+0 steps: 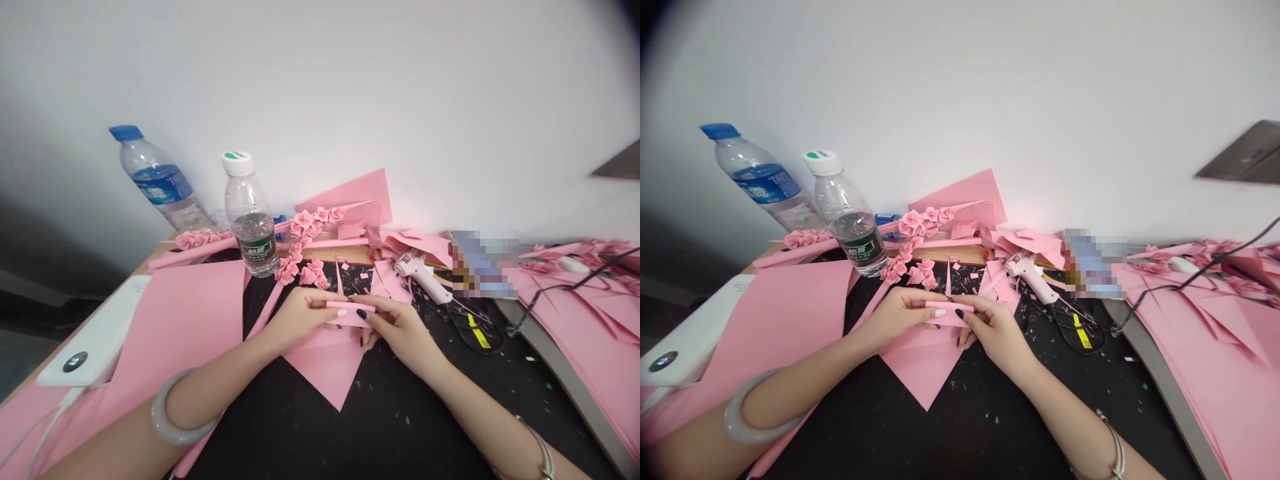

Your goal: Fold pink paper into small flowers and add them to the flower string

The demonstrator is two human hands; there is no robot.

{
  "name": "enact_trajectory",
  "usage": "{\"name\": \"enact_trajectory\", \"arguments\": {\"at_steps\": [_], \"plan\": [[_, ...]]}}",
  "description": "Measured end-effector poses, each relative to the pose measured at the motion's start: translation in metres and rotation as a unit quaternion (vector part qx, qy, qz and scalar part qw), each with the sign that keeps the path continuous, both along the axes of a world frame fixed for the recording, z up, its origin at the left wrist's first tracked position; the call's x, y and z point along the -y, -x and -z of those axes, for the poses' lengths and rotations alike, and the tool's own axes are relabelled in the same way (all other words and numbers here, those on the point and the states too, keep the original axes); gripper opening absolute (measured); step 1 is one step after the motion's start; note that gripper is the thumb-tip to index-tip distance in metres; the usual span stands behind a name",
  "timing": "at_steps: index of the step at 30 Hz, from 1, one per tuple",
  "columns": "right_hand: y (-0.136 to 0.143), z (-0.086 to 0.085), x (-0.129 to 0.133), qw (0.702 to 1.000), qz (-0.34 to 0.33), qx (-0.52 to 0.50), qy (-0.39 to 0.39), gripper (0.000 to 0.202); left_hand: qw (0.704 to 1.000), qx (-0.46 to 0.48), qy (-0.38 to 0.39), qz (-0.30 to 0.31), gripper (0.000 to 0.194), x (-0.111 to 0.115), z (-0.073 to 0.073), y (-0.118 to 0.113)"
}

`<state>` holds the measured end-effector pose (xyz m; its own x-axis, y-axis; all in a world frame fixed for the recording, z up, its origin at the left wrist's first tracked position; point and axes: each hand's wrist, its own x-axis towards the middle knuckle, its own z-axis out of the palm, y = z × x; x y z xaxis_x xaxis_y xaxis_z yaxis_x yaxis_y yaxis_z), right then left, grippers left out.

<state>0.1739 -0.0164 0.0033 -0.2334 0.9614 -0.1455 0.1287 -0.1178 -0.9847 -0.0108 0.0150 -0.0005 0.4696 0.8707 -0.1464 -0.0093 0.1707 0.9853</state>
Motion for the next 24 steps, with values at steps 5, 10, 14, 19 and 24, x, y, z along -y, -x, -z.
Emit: {"name": "enact_trajectory", "arguments": {"at_steps": [5, 10, 14, 19, 24], "plan": [[0.0008, -0.0019, -0.0001, 1.0, 0.005, 0.019, -0.003, 0.031, 1.0, -0.004, -0.002, 0.0, 0.03, -0.0001, -0.001, -0.0007], [0.0002, -0.0022, 0.0013, 1.0, 0.001, 0.026, -0.004, 0.032, 1.0, -0.008, -0.002, -0.004, 0.03, -0.0003, -0.0018, -0.0011], [-0.0001, -0.0014, 0.001, 1.0, 0.003, 0.027, -0.007, 0.032, 1.0, -0.01, 0.004, -0.007, 0.03, -0.0004, -0.0003, -0.001], [0.0002, -0.002, 0.0005, 0.999, 0.006, 0.031, -0.004, 0.032, 0.999, -0.021, 0.017, -0.026, 0.031, -0.001, 0.0041, -0.0015], [0.0011, -0.0016, 0.0, 1.0, 0.01, 0.01, -0.002, 0.028, 0.999, -0.018, 0.022, -0.037, 0.027, -0.0003, 0.0042, -0.0025]]}}
